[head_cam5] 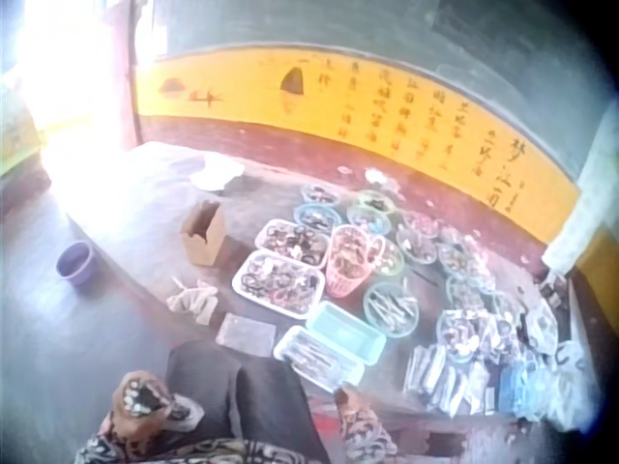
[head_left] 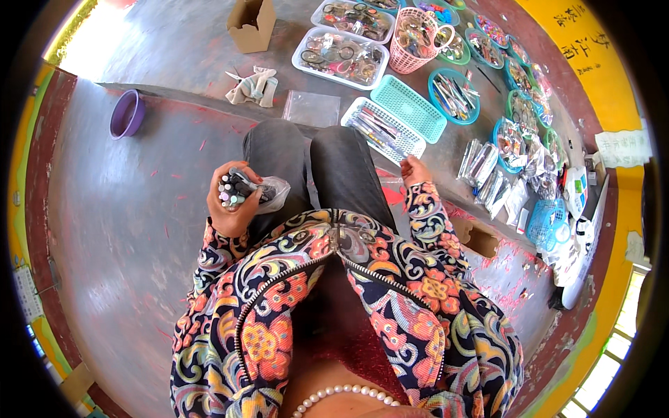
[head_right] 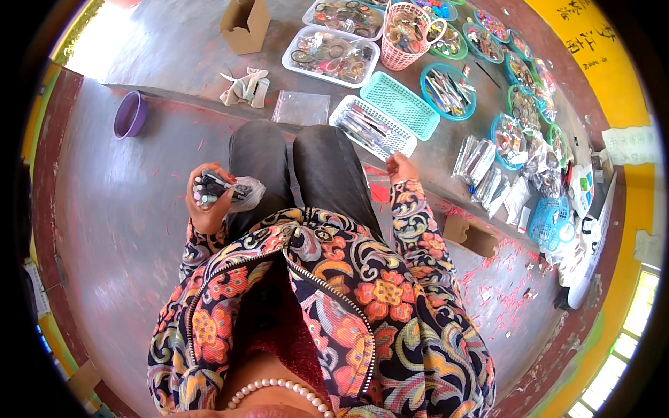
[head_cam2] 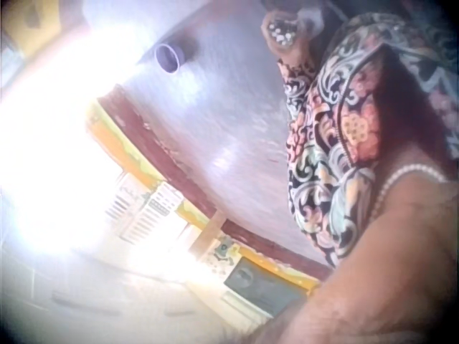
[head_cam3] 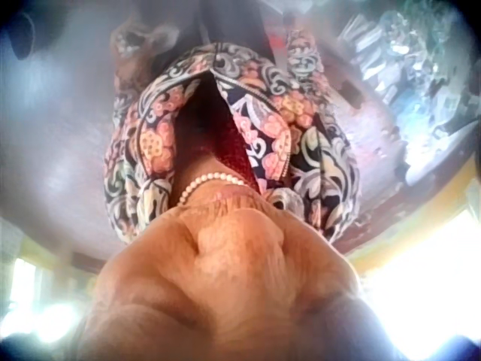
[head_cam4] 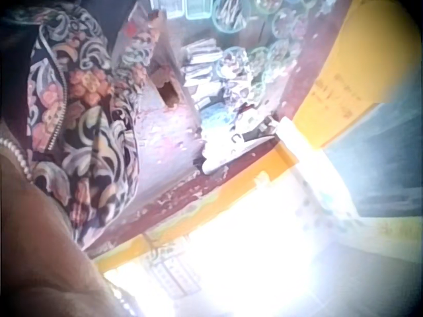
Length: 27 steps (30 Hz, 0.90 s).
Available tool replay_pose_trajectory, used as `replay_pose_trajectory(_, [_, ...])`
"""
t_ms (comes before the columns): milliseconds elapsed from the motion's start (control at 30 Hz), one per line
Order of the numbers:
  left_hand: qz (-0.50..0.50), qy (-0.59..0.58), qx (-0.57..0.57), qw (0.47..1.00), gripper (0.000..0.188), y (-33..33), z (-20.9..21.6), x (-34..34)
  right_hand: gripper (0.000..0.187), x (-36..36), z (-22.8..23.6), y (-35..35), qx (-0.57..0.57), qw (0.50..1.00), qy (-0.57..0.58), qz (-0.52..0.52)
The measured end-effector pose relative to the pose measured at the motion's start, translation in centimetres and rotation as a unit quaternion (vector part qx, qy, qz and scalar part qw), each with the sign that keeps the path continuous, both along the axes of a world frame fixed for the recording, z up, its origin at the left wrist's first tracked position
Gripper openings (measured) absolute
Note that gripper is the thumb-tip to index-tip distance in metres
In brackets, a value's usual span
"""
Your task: The person sits on the floor and packs various stationery items, including pens and small round objects, into clear plastic bags. They handle the items one by one, placing them into bags and organizing them on the floor.
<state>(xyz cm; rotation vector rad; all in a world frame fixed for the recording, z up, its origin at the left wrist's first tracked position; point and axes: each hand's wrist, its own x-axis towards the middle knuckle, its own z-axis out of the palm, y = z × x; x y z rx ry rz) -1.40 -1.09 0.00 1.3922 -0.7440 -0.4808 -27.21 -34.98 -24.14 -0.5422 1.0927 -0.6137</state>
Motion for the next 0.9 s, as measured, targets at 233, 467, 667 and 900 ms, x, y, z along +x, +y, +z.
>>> replay_pose_trajectory(233, [0.012,-0.010,0.019,1.000,0.044,0.2,0.7,-0.2,0.016,5.2,-0.7,-0.5,0.015,1.000,0.009,-0.010])
replay_pose_trajectory(467, [-0.008,0.010,-0.024,1.000,0.041,0.0,0.1,0.2,0.015,5.4,-2.6,-4.6,0.031,0.994,-0.057,0.090])
replay_pose_trajectory(667, [0.008,0.022,-0.017,1.000,0.040,0.9,-0.1,0.4,0.019,15.3,16.9,6.2,-0.217,0.941,-0.044,0.257])
replay_pose_trajectory(900, [0.024,0.064,-0.058,0.996,0.036,0.8,-0.3,0.0,0.028,18.7,28.3,17.3,-0.449,0.719,-0.126,0.516])
